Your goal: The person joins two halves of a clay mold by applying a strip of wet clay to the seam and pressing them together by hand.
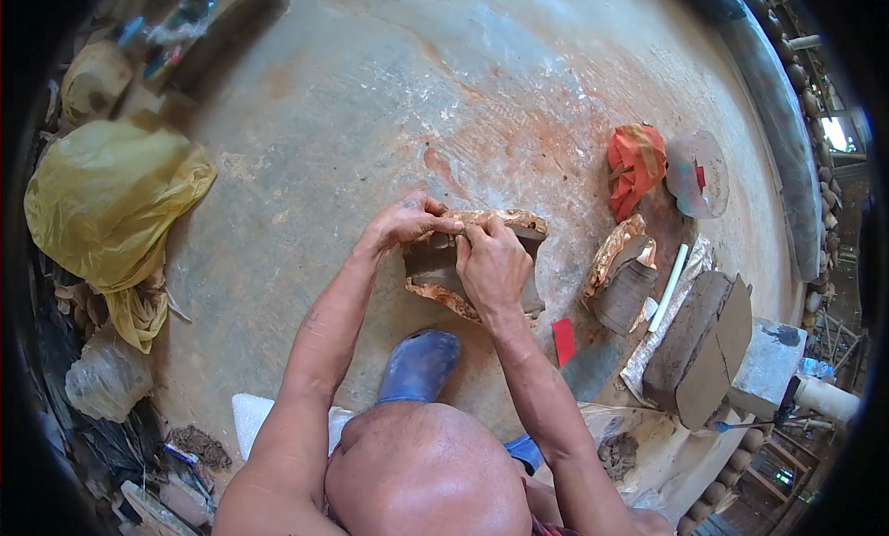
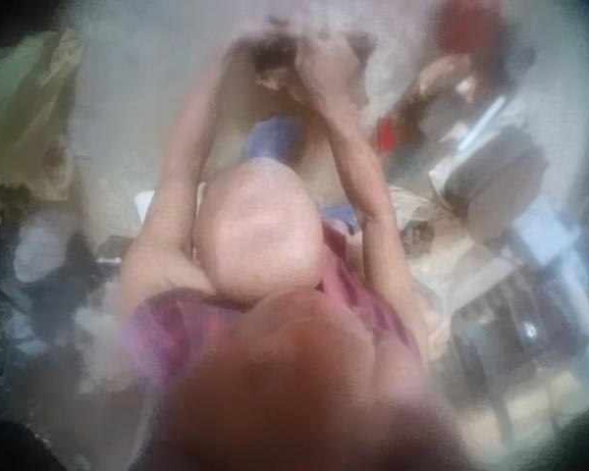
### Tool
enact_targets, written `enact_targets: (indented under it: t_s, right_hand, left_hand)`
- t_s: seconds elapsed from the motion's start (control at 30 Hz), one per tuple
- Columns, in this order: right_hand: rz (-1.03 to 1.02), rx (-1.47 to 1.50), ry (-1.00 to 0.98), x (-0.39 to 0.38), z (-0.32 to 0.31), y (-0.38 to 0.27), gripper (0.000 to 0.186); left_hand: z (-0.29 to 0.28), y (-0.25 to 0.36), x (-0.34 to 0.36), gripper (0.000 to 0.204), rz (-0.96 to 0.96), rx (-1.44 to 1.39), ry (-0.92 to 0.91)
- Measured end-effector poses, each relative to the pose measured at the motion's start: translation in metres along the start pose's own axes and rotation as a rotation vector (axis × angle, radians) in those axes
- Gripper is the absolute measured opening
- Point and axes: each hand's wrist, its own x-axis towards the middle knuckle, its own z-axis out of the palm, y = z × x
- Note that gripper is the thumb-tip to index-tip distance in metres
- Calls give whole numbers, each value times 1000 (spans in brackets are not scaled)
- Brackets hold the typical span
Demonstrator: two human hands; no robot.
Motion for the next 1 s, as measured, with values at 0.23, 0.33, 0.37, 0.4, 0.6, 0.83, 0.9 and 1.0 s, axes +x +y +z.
enact_targets:
  t_s: [0.23,0.33,0.37,0.4,0.6,0.83,0.9,1.0]
  right_hand:
    - [-146,-156,-14,10,1,14,13]
    - [-117,-105,11,22,-55,27,13]
    - [-101,5,86,23,-73,38,13]
    - [-32,112,94,21,-81,49,14]
    - [163,334,12,-17,-77,89,20]
    - [335,515,127,-54,-79,116,22]
    - [326,592,108,-54,-73,103,22]
    - [320,628,70,-57,-87,98,22]
  left_hand:
    - [11,-3,-9,32,14,-13,33]
    - [12,-5,-6,32,7,1,44]
    - [12,-10,-6,32,1,-1,53]
    - [12,-15,-4,33,26,14,90]
    - [-10,-7,-21,48,15,193,145]
    - [30,-10,3,48,76,118,96]
    - [22,-33,-1,50,60,191,144]
    - [18,-28,-3,54,25,284,142]
